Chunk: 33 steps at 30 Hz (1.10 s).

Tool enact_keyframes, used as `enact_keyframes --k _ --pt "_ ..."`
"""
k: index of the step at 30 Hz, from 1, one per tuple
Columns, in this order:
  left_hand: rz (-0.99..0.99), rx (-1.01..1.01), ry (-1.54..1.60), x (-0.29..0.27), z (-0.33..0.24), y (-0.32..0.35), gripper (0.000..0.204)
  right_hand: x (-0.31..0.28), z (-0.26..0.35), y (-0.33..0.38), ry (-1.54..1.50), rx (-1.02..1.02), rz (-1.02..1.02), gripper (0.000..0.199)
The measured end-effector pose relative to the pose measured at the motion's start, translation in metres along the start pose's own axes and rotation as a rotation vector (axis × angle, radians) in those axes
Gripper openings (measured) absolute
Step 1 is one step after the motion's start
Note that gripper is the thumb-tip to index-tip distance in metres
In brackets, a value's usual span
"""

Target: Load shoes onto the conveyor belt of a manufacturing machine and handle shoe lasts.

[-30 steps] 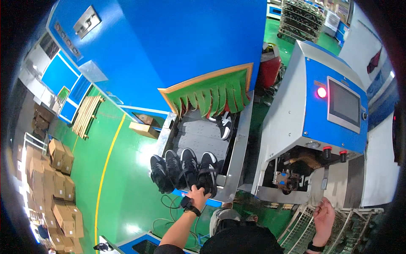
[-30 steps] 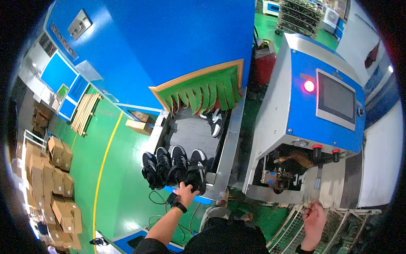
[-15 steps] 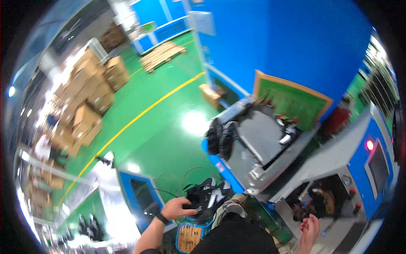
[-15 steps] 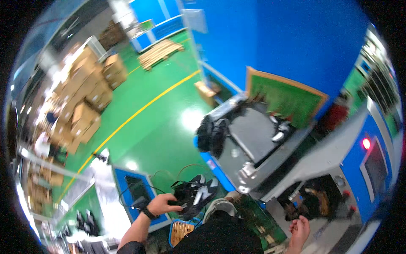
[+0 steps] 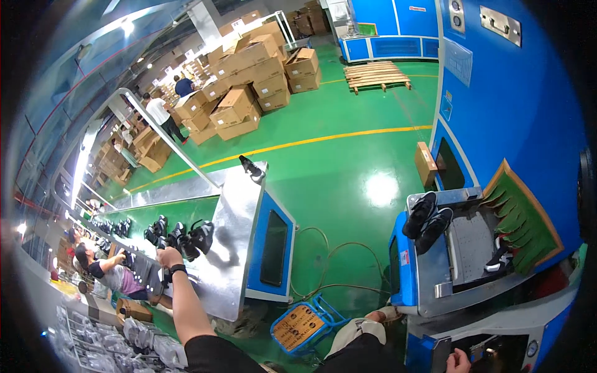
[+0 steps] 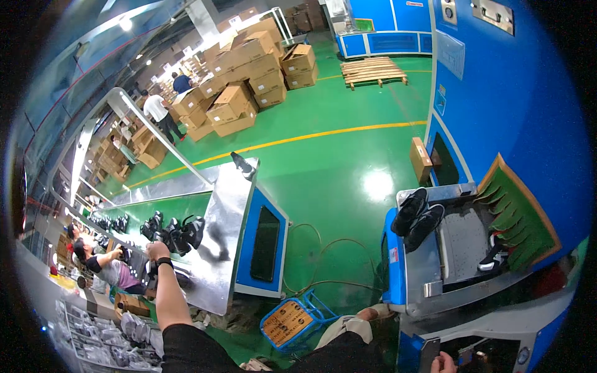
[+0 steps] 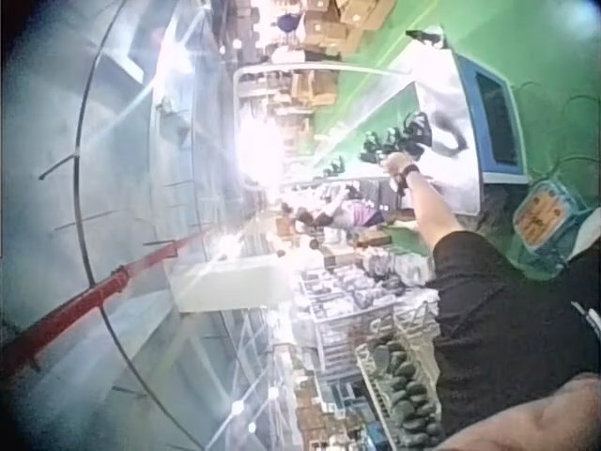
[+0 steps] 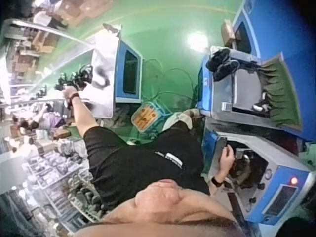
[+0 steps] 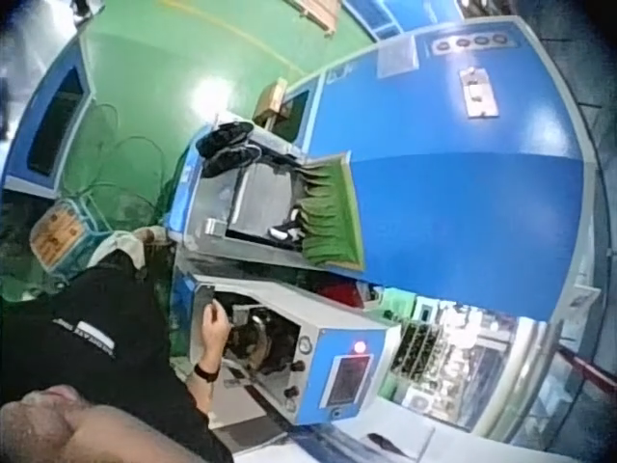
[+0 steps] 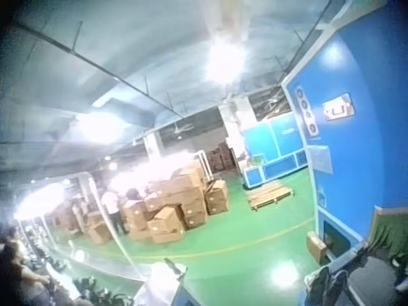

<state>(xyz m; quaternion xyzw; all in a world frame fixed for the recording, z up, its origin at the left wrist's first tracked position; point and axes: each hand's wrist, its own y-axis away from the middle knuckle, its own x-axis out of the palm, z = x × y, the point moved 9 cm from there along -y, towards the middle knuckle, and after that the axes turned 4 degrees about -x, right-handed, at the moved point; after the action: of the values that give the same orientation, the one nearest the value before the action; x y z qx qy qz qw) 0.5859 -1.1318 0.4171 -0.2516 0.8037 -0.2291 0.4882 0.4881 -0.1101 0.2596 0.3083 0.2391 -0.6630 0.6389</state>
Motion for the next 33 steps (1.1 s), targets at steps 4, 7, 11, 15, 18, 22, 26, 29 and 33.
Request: enact_keyframes --k 4,7,11,15,18,22,26,29,33 --pt "0.389 0.390 0.535 0.042 -0.114 0.191 0.028 -0.066 0.017 0.008 0.176 0.031 -0.246 0.026" --pt "1.305 0.054 0.914 0.025 -0.202 0.429 0.015 -0.171 0.042 0.022 0.554 -0.059 -0.915 0.028" --pt "1.913 0.526 0.871 -0.059 -0.305 0.760 0.020 -0.261 0.045 0.017 0.939 0.141 -1.160 0.040" --pt "2.220 1.091 0.632 -0.191 -0.355 1.020 0.042 -0.249 0.019 -0.060 1.129 0.343 -0.935 0.060" --pt "1.988 1.418 0.703 -0.214 -0.394 1.156 0.067 -0.253 0.019 -0.052 1.120 0.326 -1.011 0.068" --pt "2.308 1.406 0.563 -0.271 -0.401 1.290 0.102 -0.244 0.002 -0.027 1.259 0.450 -0.992 0.070" --pt "2.090 1.511 0.709 -0.248 -0.420 1.331 0.130 -0.233 0.001 -0.028 1.265 0.470 -0.968 0.073" --pt "1.849 1.521 0.857 -0.262 -0.437 1.300 0.105 -0.235 0.010 -0.034 1.280 0.454 -1.012 0.072" --pt "2.558 1.120 0.416 -0.295 -0.436 1.245 0.071 -0.242 0.003 -0.036 1.243 0.424 -1.038 0.067"
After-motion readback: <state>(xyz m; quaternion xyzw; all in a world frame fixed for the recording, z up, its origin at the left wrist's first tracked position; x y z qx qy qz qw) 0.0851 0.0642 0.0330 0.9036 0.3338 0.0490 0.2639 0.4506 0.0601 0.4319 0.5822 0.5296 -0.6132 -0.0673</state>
